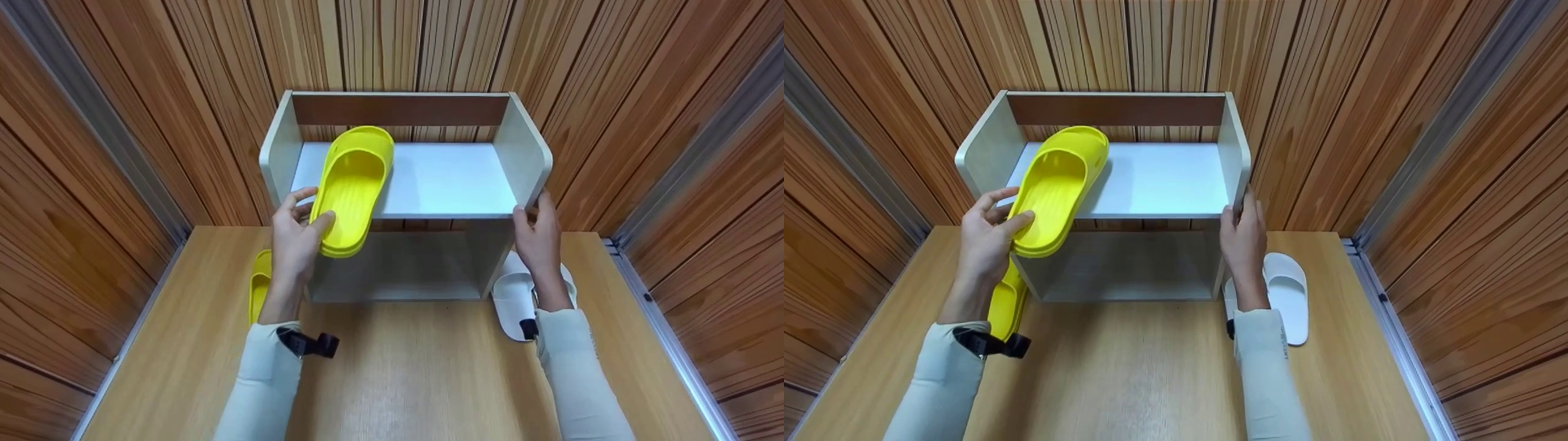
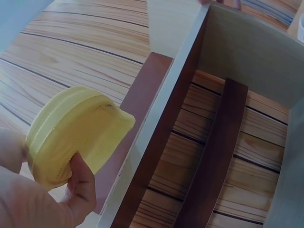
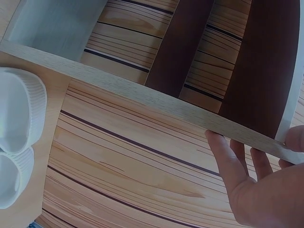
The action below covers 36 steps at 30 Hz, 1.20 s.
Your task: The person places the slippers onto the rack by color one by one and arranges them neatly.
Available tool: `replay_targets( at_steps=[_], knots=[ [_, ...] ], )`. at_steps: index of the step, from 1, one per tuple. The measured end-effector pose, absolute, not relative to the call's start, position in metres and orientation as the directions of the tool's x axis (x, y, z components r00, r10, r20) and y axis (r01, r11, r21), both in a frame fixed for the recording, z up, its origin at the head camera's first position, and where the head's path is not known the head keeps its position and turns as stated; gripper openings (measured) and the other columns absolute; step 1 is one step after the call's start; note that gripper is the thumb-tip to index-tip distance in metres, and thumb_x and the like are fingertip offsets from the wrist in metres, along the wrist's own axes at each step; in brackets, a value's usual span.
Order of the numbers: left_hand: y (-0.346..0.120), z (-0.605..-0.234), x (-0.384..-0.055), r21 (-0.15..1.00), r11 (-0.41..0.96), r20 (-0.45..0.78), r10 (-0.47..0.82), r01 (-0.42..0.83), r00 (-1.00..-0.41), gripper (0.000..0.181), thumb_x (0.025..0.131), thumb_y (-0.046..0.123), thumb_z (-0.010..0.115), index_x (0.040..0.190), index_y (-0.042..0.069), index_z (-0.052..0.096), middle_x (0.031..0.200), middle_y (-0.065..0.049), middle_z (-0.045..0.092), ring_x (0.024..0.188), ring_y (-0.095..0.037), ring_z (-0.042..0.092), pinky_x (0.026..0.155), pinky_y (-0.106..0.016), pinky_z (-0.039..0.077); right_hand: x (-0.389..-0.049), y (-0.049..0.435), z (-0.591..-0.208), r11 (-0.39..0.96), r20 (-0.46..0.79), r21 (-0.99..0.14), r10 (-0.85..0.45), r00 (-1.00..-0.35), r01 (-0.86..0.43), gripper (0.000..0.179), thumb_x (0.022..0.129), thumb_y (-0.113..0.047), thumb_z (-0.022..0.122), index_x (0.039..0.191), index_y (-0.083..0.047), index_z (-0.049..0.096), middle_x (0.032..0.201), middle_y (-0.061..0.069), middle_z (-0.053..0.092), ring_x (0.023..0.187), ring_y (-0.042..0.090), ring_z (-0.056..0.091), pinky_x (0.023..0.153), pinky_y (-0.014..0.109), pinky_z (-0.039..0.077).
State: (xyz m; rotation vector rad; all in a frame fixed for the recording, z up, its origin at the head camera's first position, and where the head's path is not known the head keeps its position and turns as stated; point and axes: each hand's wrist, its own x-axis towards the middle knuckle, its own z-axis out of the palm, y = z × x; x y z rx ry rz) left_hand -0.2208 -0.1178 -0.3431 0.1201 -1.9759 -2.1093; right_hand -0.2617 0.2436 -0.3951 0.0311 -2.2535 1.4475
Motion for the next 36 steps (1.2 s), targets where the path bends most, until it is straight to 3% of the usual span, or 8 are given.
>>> replay_targets(
  at_steps=[10, 17, 36],
  knots=[
    [-0.097, -0.336, -0.242, 0.997, 0.007, 0.077, -0.246, 0.078, -0.966, 0.047, 0.092, -0.001, 0.067, 0.137, 0.002, 0.053, 0.118, -0.019, 0.058, 0.099, -0.03, 0.066, 0.084, -0.036, 0.058, -0.261, 0.241, -0.394, 0.445, 0.386, -0.857, 0.217, -0.896, -0.262, 0.055, 0.104, -0.024, 0.049, 0.154, -0.007, 0.034, 0.149, 0.016, 0.044, 0.131, 0.036, 0.051, 0.109, 0.055, 0.04],
    [-0.09, -0.335, -0.255, 0.998, 0.039, 0.049, -0.26, 0.041, -0.964, 0.048, 0.091, -0.002, 0.067, 0.137, 0.001, 0.052, 0.117, -0.019, 0.059, 0.098, -0.03, 0.066, 0.082, -0.036, 0.059, -0.262, 0.242, -0.392, 0.422, 0.415, -0.855, 0.209, -0.885, -0.301, 0.052, 0.103, -0.017, 0.048, 0.151, -0.001, 0.037, 0.142, 0.021, 0.047, 0.124, 0.038, 0.052, 0.107, 0.057, 0.042],
    [-0.07, -0.329, -0.27, 0.995, 0.102, 0.007, -0.279, -0.022, -0.96, 0.047, 0.094, 0.002, 0.065, 0.139, 0.005, 0.051, 0.116, -0.016, 0.062, 0.097, -0.026, 0.067, 0.079, -0.032, 0.058, -0.262, 0.243, -0.397, 0.423, 0.386, -0.866, 0.223, -0.895, -0.268, 0.057, 0.104, -0.025, 0.049, 0.155, -0.007, 0.032, 0.15, 0.015, 0.043, 0.131, 0.035, 0.05, 0.11, 0.054, 0.04]
  ],
)
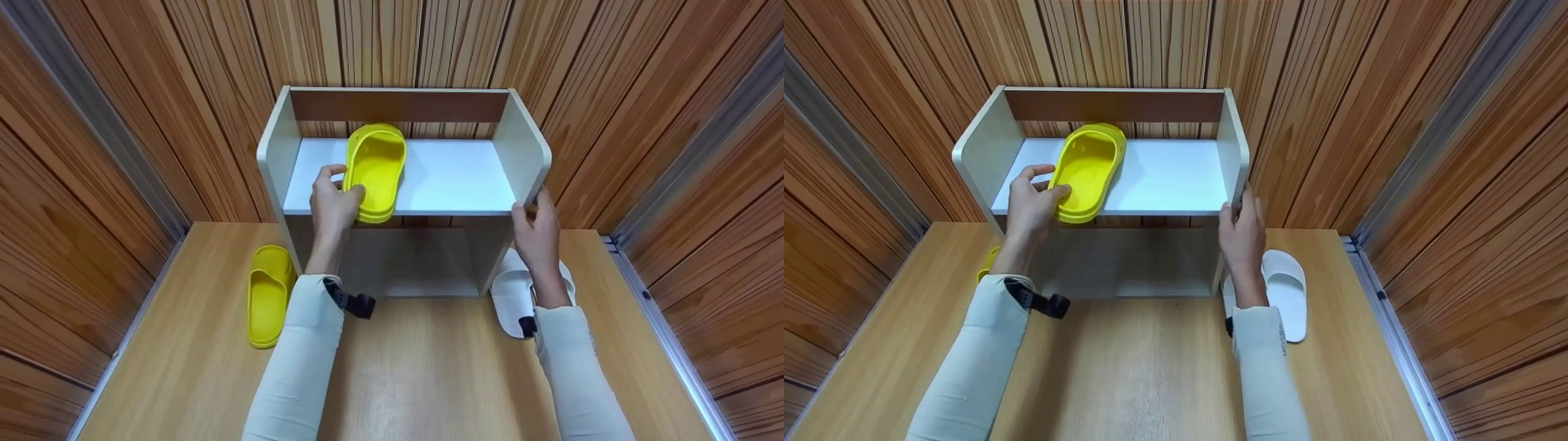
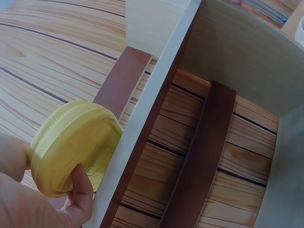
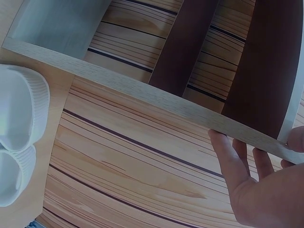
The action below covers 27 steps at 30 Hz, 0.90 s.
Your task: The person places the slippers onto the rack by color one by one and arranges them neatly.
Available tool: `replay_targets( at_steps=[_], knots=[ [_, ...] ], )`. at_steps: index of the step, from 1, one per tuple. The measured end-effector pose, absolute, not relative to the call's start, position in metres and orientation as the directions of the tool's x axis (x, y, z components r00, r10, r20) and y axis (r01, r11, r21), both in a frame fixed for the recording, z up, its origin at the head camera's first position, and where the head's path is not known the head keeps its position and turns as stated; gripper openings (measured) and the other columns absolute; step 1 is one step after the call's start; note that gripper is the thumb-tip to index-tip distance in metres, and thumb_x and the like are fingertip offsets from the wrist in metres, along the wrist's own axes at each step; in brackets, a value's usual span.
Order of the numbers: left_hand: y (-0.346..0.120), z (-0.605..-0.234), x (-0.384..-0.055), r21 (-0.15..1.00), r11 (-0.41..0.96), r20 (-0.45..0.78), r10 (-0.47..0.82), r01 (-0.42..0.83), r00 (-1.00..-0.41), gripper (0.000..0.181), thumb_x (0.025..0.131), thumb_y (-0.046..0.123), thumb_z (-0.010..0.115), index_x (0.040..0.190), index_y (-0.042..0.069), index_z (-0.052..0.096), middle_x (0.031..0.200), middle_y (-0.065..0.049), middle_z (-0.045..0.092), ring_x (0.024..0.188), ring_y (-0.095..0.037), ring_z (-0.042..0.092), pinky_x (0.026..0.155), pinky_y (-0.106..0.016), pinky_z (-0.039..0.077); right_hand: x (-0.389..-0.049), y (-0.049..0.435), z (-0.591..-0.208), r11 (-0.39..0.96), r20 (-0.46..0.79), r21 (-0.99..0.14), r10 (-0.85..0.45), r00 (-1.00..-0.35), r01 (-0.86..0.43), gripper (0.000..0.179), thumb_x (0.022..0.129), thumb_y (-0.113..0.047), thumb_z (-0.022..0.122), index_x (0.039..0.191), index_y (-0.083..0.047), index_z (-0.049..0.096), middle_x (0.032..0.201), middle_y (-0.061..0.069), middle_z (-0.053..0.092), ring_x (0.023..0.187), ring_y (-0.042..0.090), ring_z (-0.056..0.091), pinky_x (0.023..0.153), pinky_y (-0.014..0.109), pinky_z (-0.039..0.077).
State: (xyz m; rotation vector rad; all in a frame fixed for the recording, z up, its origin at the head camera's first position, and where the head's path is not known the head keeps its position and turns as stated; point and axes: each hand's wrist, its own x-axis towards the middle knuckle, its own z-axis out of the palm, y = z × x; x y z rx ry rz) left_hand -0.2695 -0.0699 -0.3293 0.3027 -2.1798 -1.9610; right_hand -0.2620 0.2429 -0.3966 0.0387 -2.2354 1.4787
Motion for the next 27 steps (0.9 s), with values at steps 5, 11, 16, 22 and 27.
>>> replay_targets(
  at_steps=[5, 11, 16, 22, 27],
  knots=[
    [-0.067, -0.328, -0.27, 0.983, 0.18, 0.026, -0.284, -0.027, -0.958, 0.049, 0.094, 0.004, 0.065, 0.14, 0.006, 0.051, 0.116, -0.015, 0.064, 0.097, -0.025, 0.067, 0.081, -0.033, 0.058, -0.262, 0.244, -0.395, 0.422, 0.39, -0.865, 0.221, -0.894, -0.273, 0.056, 0.103, -0.023, 0.049, 0.154, -0.006, 0.034, 0.148, 0.016, 0.044, 0.13, 0.035, 0.05, 0.109, 0.055, 0.04],
    [-0.064, -0.332, -0.269, 0.925, 0.38, 0.114, -0.291, -0.005, -0.95, 0.049, 0.095, 0.008, 0.065, 0.142, 0.005, 0.051, 0.122, -0.015, 0.063, 0.099, -0.023, 0.063, 0.082, -0.034, 0.055, -0.261, 0.243, -0.396, 0.422, 0.402, -0.86, 0.215, -0.89, -0.287, 0.054, 0.104, -0.022, 0.049, 0.152, -0.004, 0.035, 0.147, 0.018, 0.045, 0.131, 0.037, 0.049, 0.109, 0.057, 0.04],
    [-0.064, -0.338, -0.268, 0.9, 0.435, 0.149, -0.297, 0.005, -0.943, 0.048, 0.097, 0.011, 0.066, 0.142, 0.004, 0.053, 0.125, -0.016, 0.06, 0.1, -0.024, 0.059, 0.085, -0.034, 0.053, -0.26, 0.243, -0.398, 0.419, 0.384, -0.867, 0.22, -0.897, -0.268, 0.056, 0.104, -0.026, 0.05, 0.154, -0.007, 0.034, 0.15, 0.015, 0.043, 0.133, 0.036, 0.049, 0.11, 0.054, 0.039],
    [-0.065, -0.34, -0.268, 0.871, 0.492, 0.18, -0.305, 0.007, -0.935, 0.047, 0.097, 0.014, 0.067, 0.141, 0.002, 0.055, 0.124, -0.018, 0.059, 0.103, -0.026, 0.058, 0.087, -0.036, 0.053, -0.261, 0.243, -0.397, 0.427, 0.378, -0.866, 0.221, -0.899, -0.26, 0.056, 0.104, -0.024, 0.049, 0.155, -0.007, 0.033, 0.15, 0.017, 0.042, 0.133, 0.037, 0.048, 0.11, 0.056, 0.039],
    [-0.063, -0.341, -0.268, 0.833, 0.553, 0.211, -0.305, 0.008, -0.929, 0.048, 0.097, 0.016, 0.068, 0.14, 0.0, 0.056, 0.122, -0.019, 0.059, 0.105, -0.028, 0.055, 0.089, -0.038, 0.049, -0.262, 0.244, -0.396, 0.428, 0.374, -0.867, 0.223, -0.9, -0.254, 0.056, 0.104, -0.023, 0.049, 0.155, -0.007, 0.032, 0.15, 0.018, 0.042, 0.133, 0.037, 0.048, 0.11, 0.056, 0.038]
  ],
)
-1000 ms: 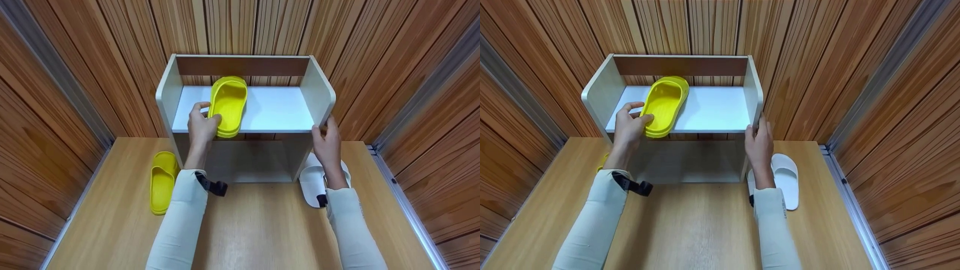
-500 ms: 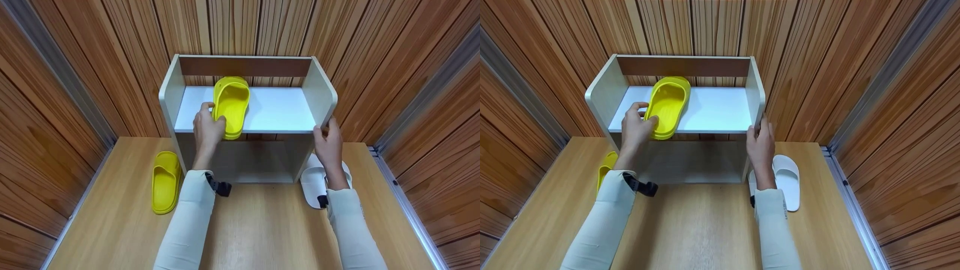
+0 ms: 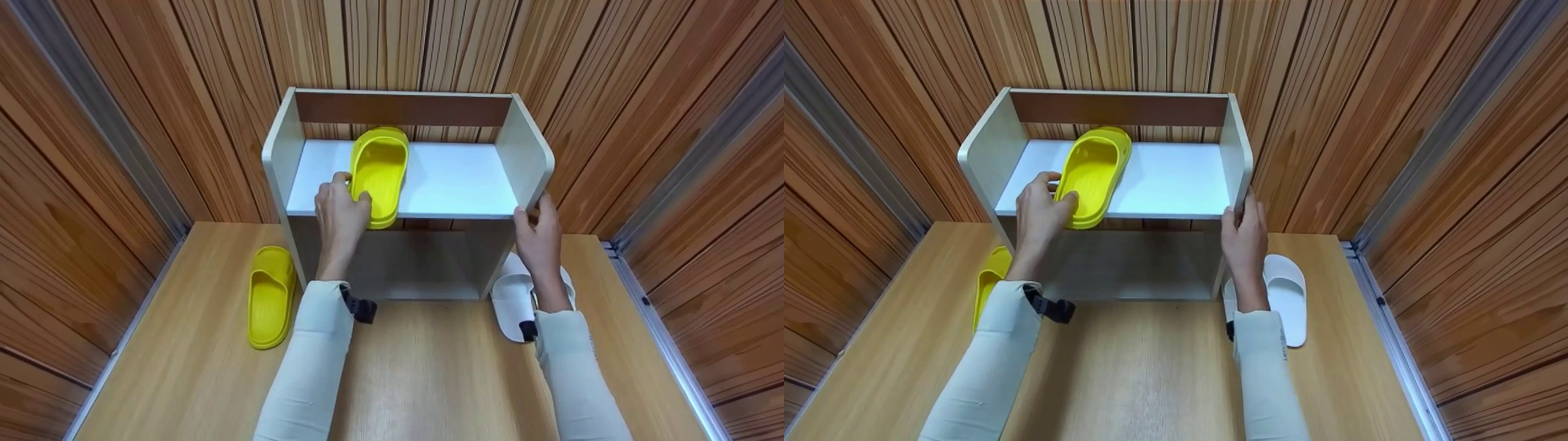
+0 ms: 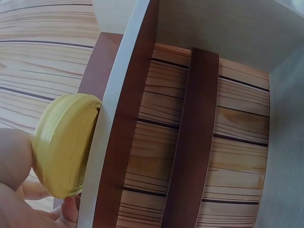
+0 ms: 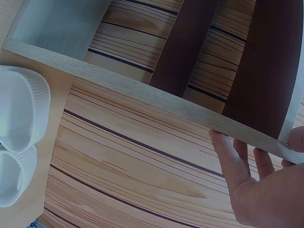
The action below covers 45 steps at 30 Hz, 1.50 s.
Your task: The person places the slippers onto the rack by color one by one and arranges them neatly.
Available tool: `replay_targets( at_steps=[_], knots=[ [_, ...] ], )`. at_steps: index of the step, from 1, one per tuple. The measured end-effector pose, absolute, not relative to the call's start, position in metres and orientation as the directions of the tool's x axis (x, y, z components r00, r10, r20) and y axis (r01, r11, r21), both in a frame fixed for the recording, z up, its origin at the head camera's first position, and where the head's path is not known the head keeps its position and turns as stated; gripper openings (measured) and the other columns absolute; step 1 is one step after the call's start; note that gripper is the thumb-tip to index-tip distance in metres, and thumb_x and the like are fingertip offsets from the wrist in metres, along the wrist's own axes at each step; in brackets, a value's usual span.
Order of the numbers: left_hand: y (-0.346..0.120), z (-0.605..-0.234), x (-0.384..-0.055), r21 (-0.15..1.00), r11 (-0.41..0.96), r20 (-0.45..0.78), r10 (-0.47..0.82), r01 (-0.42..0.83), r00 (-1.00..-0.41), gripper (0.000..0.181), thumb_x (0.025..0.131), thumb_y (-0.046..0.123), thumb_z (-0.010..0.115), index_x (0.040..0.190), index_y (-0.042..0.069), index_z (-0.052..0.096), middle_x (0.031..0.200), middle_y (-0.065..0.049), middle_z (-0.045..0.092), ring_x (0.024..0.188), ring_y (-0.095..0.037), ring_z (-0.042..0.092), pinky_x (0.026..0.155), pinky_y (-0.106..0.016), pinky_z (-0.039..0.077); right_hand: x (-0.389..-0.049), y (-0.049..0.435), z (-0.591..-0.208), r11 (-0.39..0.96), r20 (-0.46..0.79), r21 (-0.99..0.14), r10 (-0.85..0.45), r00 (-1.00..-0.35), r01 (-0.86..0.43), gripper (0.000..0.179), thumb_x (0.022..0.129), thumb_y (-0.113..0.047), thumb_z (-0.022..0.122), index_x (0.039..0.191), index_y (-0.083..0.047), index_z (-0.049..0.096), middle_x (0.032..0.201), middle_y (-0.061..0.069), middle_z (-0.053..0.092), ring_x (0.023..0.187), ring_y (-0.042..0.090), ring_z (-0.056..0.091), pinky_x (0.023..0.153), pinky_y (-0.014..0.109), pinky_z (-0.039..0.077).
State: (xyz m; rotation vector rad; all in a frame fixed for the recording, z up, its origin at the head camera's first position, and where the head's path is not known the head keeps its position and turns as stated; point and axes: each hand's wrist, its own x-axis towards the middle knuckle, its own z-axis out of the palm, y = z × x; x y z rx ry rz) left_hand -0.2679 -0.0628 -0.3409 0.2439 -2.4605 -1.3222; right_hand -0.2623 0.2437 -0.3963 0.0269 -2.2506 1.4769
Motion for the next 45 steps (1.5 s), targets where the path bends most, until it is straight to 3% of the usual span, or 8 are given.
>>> replay_targets(
  at_steps=[16, 24, 28, 33, 38, 45],
  knots=[
    [-0.061, -0.345, -0.265, 0.806, 0.59, 0.259, -0.295, 0.038, -0.92, 0.047, 0.096, 0.018, 0.07, 0.138, 0.0, 0.058, 0.123, -0.019, 0.058, 0.111, -0.032, 0.05, 0.094, -0.04, 0.044, -0.262, 0.244, -0.395, 0.421, 0.387, -0.865, 0.218, -0.896, -0.271, 0.053, 0.104, -0.02, 0.048, 0.153, -0.005, 0.035, 0.148, 0.019, 0.044, 0.13, 0.038, 0.05, 0.108, 0.057, 0.04],
    [-0.061, -0.354, -0.259, 0.777, 0.619, 0.359, -0.288, 0.114, -0.888, 0.047, 0.098, 0.024, 0.068, 0.137, -0.002, 0.059, 0.124, -0.02, 0.057, 0.111, -0.032, 0.049, 0.094, -0.041, 0.043, -0.263, 0.244, -0.396, 0.428, 0.385, -0.864, 0.222, -0.896, -0.265, 0.056, 0.104, -0.021, 0.048, 0.155, -0.006, 0.032, 0.149, 0.019, 0.043, 0.131, 0.038, 0.049, 0.108, 0.058, 0.04],
    [-0.062, -0.36, -0.253, 0.733, 0.659, 0.45, -0.285, 0.168, -0.846, 0.049, 0.099, 0.031, 0.066, 0.135, -0.002, 0.06, 0.123, -0.019, 0.057, 0.11, -0.031, 0.047, 0.091, -0.039, 0.044, -0.263, 0.244, -0.396, 0.443, 0.376, -0.861, 0.222, -0.899, -0.251, 0.056, 0.104, -0.022, 0.047, 0.155, -0.006, 0.031, 0.15, 0.019, 0.042, 0.133, 0.039, 0.048, 0.108, 0.058, 0.04],
    [-0.07, -0.369, -0.246, 0.59, 0.769, 0.614, -0.23, 0.245, -0.755, 0.049, 0.099, 0.035, 0.067, 0.131, -0.002, 0.064, 0.12, -0.02, 0.057, 0.106, -0.033, 0.049, 0.088, -0.04, 0.044, -0.263, 0.244, -0.396, 0.445, 0.366, -0.862, 0.219, -0.904, -0.242, 0.055, 0.105, -0.023, 0.047, 0.154, -0.006, 0.031, 0.15, 0.019, 0.041, 0.134, 0.039, 0.047, 0.109, 0.059, 0.038],
    [-0.08, -0.38, -0.239, 0.5, 0.825, 0.697, -0.205, 0.261, -0.688, 0.048, 0.099, 0.037, 0.067, 0.129, -0.001, 0.066, 0.118, -0.021, 0.057, 0.105, -0.035, 0.049, 0.089, -0.042, 0.045, -0.262, 0.244, -0.396, 0.451, 0.371, -0.858, 0.213, -0.904, -0.246, 0.053, 0.105, -0.023, 0.047, 0.153, -0.005, 0.032, 0.149, 0.019, 0.042, 0.134, 0.038, 0.048, 0.109, 0.058, 0.039],
    [-0.099, -0.388, -0.23, 0.492, 0.821, 0.763, -0.245, 0.291, -0.598, 0.048, 0.1, 0.041, 0.063, 0.126, 0.001, 0.068, 0.116, -0.02, 0.058, 0.103, -0.036, 0.051, 0.087, -0.041, 0.046, -0.26, 0.245, -0.39, 0.437, 0.353, -0.868, 0.204, -0.913, -0.238, 0.057, 0.103, -0.021, 0.048, 0.155, -0.005, 0.031, 0.149, 0.022, 0.042, 0.133, 0.042, 0.047, 0.109, 0.059, 0.038]
  ],
)
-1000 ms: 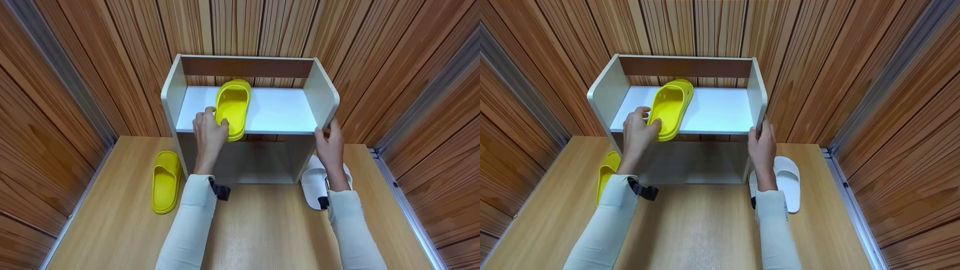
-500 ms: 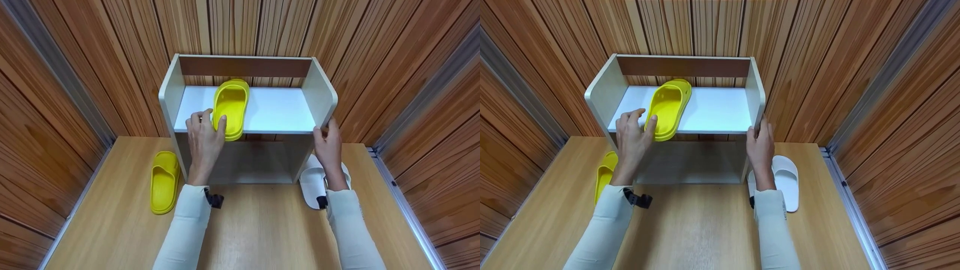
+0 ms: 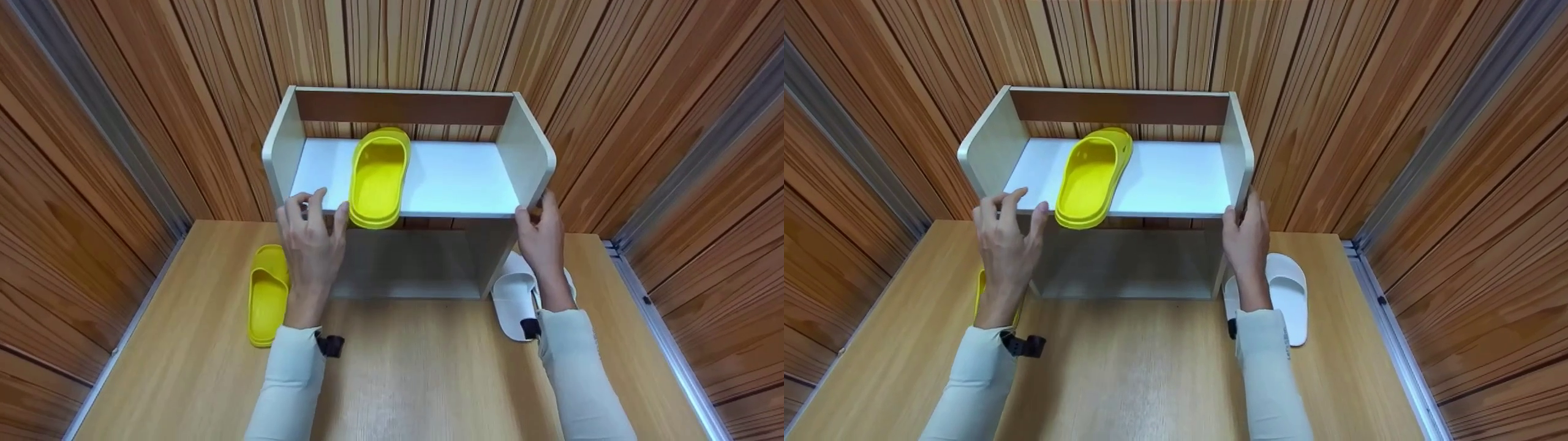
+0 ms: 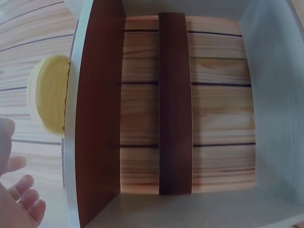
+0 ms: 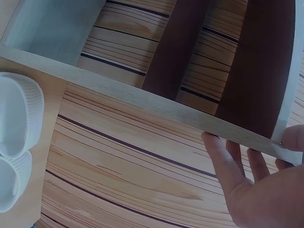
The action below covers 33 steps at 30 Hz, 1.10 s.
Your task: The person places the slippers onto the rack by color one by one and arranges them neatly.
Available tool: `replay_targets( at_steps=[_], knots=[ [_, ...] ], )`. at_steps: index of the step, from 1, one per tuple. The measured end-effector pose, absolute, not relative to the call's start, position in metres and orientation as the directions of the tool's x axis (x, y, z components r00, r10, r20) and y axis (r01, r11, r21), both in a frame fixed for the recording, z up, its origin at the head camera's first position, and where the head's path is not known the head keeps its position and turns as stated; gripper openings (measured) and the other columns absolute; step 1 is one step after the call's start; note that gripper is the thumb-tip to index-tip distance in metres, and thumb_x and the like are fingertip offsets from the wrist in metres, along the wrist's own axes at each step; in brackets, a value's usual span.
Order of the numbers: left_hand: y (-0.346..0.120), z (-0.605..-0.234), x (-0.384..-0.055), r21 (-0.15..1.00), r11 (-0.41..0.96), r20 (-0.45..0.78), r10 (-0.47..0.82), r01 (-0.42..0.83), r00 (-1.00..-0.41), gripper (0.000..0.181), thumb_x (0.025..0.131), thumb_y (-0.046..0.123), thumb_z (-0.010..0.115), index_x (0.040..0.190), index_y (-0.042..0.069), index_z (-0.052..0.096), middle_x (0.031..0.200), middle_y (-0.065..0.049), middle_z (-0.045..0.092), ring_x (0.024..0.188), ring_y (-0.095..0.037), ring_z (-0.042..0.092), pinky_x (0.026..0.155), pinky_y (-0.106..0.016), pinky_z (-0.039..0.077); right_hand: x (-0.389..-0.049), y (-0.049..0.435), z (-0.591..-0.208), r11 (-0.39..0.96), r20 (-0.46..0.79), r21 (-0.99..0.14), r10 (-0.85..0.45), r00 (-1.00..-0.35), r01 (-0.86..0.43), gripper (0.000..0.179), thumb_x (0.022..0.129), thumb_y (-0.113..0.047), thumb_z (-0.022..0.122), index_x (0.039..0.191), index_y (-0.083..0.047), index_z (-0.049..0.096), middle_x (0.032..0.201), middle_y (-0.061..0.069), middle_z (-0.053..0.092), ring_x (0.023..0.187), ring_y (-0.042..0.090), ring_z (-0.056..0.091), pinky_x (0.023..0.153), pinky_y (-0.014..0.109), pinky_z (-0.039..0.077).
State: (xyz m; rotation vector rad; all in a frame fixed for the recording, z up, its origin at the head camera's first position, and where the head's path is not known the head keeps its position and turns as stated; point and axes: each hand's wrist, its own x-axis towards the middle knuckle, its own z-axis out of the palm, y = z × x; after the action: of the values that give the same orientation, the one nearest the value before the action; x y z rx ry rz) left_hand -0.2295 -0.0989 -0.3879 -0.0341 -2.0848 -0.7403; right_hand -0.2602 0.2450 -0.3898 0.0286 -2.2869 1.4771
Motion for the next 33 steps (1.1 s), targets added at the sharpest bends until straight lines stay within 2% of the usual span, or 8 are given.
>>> replay_targets(
  at_steps=[6, 10, 15, 23, 28, 33],
  knots=[
    [-0.119, -0.397, -0.223, 0.565, 0.782, 0.731, -0.325, 0.263, -0.6, 0.049, 0.1, 0.042, 0.062, 0.127, 0.001, 0.067, 0.119, -0.02, 0.057, 0.106, -0.035, 0.049, 0.088, -0.043, 0.043, -0.261, 0.244, -0.383, 0.417, 0.306, -0.887, 0.206, -0.93, -0.199, 0.059, 0.103, -0.021, 0.05, 0.156, -0.005, 0.028, 0.152, 0.022, 0.038, 0.135, 0.042, 0.044, 0.11, 0.059, 0.038],
    [-0.135, -0.41, -0.218, 0.614, 0.762, 0.687, -0.389, 0.205, -0.613, 0.049, 0.099, 0.04, 0.065, 0.127, 0.001, 0.067, 0.119, -0.022, 0.057, 0.106, -0.035, 0.049, 0.088, -0.045, 0.041, -0.263, 0.243, -0.381, 0.404, 0.29, -0.895, 0.204, -0.935, -0.189, 0.061, 0.102, -0.021, 0.051, 0.157, -0.006, 0.028, 0.153, 0.021, 0.038, 0.136, 0.041, 0.044, 0.109, 0.059, 0.038],
    [-0.158, -0.424, -0.213, 0.66, 0.744, 0.607, -0.451, 0.1, -0.654, 0.049, 0.098, 0.036, 0.067, 0.131, 0.001, 0.064, 0.125, -0.024, 0.055, 0.114, -0.038, 0.048, 0.094, -0.051, 0.039, -0.264, 0.244, -0.381, 0.4, 0.281, -0.898, 0.197, -0.939, -0.185, 0.062, 0.103, -0.023, 0.051, 0.158, -0.007, 0.027, 0.153, 0.02, 0.039, 0.135, 0.041, 0.044, 0.108, 0.059, 0.039],
    [-0.184, -0.449, -0.209, 0.683, 0.722, 0.396, -0.493, -0.111, -0.775, 0.067, 0.097, 0.044, 0.066, 0.149, 0.005, 0.049, 0.153, -0.023, 0.04, 0.139, -0.042, 0.035, 0.114, -0.058, 0.028, -0.264, 0.248, -0.378, 0.364, 0.248, -0.915, 0.173, -0.953, -0.172, 0.065, 0.104, -0.023, 0.05, 0.16, -0.009, 0.02, 0.157, 0.02, 0.031, 0.139, 0.042, 0.038, 0.108, 0.064, 0.036],
    [-0.196, -0.47, -0.207, 0.67, 0.724, 0.328, -0.485, -0.162, -0.811, 0.084, 0.091, 0.053, 0.068, 0.154, 0.006, 0.041, 0.158, -0.025, 0.031, 0.144, -0.045, 0.027, 0.114, -0.064, 0.023, -0.261, 0.244, -0.375, 0.325, 0.263, -0.924, 0.153, -0.953, -0.203, 0.065, 0.102, -0.018, 0.049, 0.159, -0.005, 0.02, 0.155, 0.022, 0.031, 0.137, 0.045, 0.039, 0.105, 0.066, 0.037],
    [-0.205, -0.493, -0.208, 0.663, 0.712, 0.229, -0.488, -0.233, -0.842, 0.1, 0.085, 0.068, 0.066, 0.158, 0.009, 0.033, 0.163, -0.024, 0.022, 0.147, -0.046, 0.02, 0.114, -0.067, 0.02, -0.262, 0.246, -0.383, 0.332, 0.25, -0.925, 0.16, -0.955, -0.187, 0.067, 0.103, -0.025, 0.051, 0.16, -0.009, 0.019, 0.156, 0.019, 0.031, 0.136, 0.044, 0.041, 0.104, 0.065, 0.04]
  ],
)
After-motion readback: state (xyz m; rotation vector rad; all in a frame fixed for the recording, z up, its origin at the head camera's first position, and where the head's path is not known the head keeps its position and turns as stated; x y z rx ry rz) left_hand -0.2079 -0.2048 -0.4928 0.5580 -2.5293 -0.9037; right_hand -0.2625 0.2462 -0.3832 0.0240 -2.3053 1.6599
